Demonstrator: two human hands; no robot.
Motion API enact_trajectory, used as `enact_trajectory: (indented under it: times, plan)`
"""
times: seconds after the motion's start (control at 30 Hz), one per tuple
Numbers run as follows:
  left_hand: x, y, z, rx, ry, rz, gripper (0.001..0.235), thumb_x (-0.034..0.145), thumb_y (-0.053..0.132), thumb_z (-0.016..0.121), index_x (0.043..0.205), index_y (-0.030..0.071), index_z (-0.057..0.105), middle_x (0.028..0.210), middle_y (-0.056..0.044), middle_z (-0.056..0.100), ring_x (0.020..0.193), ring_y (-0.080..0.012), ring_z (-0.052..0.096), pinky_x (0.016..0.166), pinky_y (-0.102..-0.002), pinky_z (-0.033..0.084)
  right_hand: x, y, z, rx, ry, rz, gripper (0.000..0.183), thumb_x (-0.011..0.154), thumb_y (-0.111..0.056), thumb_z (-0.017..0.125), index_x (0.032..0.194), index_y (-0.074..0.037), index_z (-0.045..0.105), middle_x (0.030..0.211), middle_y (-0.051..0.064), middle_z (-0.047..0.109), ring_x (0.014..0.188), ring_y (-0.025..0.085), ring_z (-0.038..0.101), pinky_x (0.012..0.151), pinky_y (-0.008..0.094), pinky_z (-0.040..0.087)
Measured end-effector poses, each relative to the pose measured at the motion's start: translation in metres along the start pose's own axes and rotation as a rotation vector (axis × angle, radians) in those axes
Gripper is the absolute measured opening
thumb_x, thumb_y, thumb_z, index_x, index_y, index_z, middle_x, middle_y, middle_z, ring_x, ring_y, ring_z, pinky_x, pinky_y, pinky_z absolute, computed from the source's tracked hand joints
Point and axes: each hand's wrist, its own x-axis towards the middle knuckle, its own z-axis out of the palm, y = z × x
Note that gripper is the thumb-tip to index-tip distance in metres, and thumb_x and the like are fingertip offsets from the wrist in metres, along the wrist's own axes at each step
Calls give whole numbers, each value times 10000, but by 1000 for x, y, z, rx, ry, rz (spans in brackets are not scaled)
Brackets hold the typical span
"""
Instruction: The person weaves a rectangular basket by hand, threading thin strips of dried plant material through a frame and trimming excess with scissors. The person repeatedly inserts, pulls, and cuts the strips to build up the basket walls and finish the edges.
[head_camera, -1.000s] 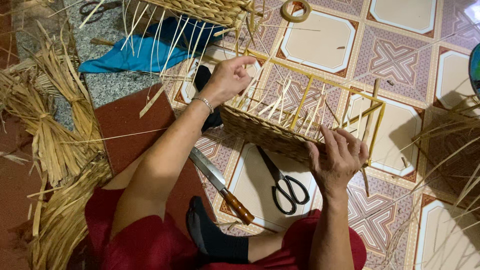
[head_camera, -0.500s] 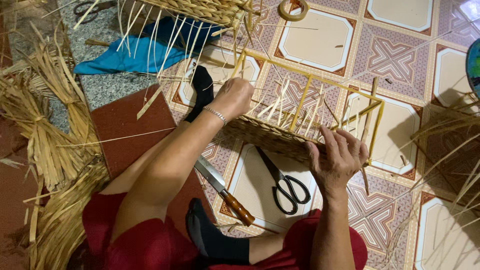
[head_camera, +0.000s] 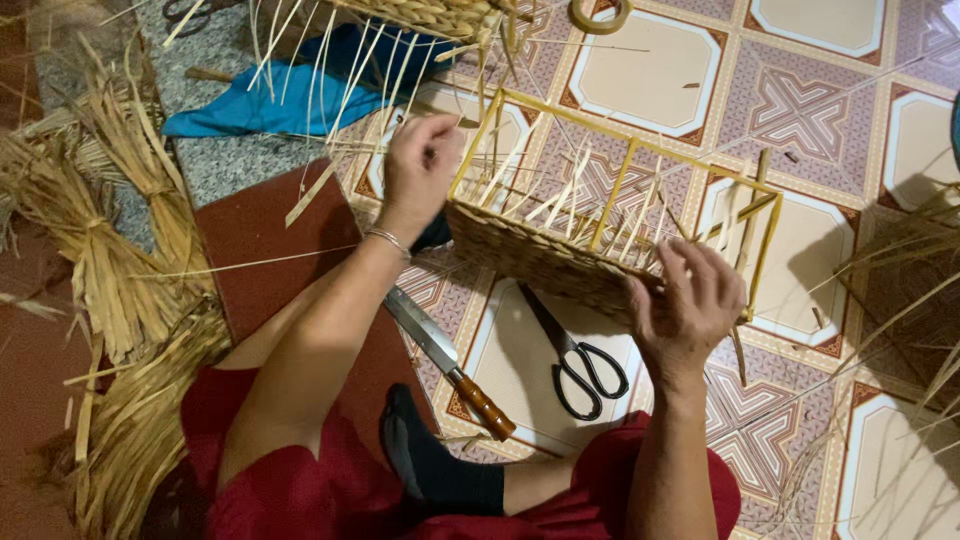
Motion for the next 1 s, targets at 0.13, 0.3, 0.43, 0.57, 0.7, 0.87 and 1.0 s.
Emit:
enact_trajectory:
  times: [0.13,0.3,0.43,0.57,0.7,0.87,1.0]
  plan:
    - [-9,-16,-21,-170,-291,-450,319,1036,324,635,1054,28,753,928,-50,761,896,-131,686,827,-292,539,-14,26,3,141,270,51,233,1060,-177,774,1253,-62,713,1358,136,660,1337,267,567,1165,452,465]
    - [-21,-29,-13,-352,-547,-453,349,1021,355,578,1057,70,776,1024,-2,775,998,-115,696,907,-272,540,-29,72,-19,147,349,307,212,1146,-194,669,1263,-22,712,1298,162,672,1259,271,607,1096,422,526]
    - [-23,-32,-5,-401,-539,-468,311,1018,290,643,1001,20,798,1096,-87,759,1109,-182,663,1021,-322,480,-50,90,-31,457,88,691,273,1150,-270,634,1223,-21,719,1180,134,717,1080,205,680,960,362,562]
    - [-24,-29,-9,-385,-559,-492,313,1038,313,605,1020,64,794,1102,-71,764,1096,-154,666,1009,-308,489,-52,97,-34,816,-58,753,297,1162,-291,606,1259,-44,738,1192,153,712,1085,196,665,981,338,530]
    - [-27,-20,-10,-526,-467,-647,303,1000,303,660,953,40,803,985,-40,792,954,-114,697,932,-272,528,-48,86,-32,848,-13,637,316,1134,-295,639,1175,10,709,1257,177,681,1120,225,653,960,376,574]
    - [-41,-3,8,-565,-417,-640,294,1014,284,682,945,20,794,868,-14,738,817,-84,611,815,-247,506,-40,87,-16,743,219,727,431,1150,-383,510,1069,-7,706,1207,154,721,1061,203,683,886,360,587]
    - [-63,24,42,-587,-379,-517,337,1037,301,664,913,11,782,883,-5,698,857,-75,612,821,-242,499,-45,121,-20,672,342,752,515,1143,-454,476,1216,0,708,1199,173,732,1120,231,684,1008,401,533]
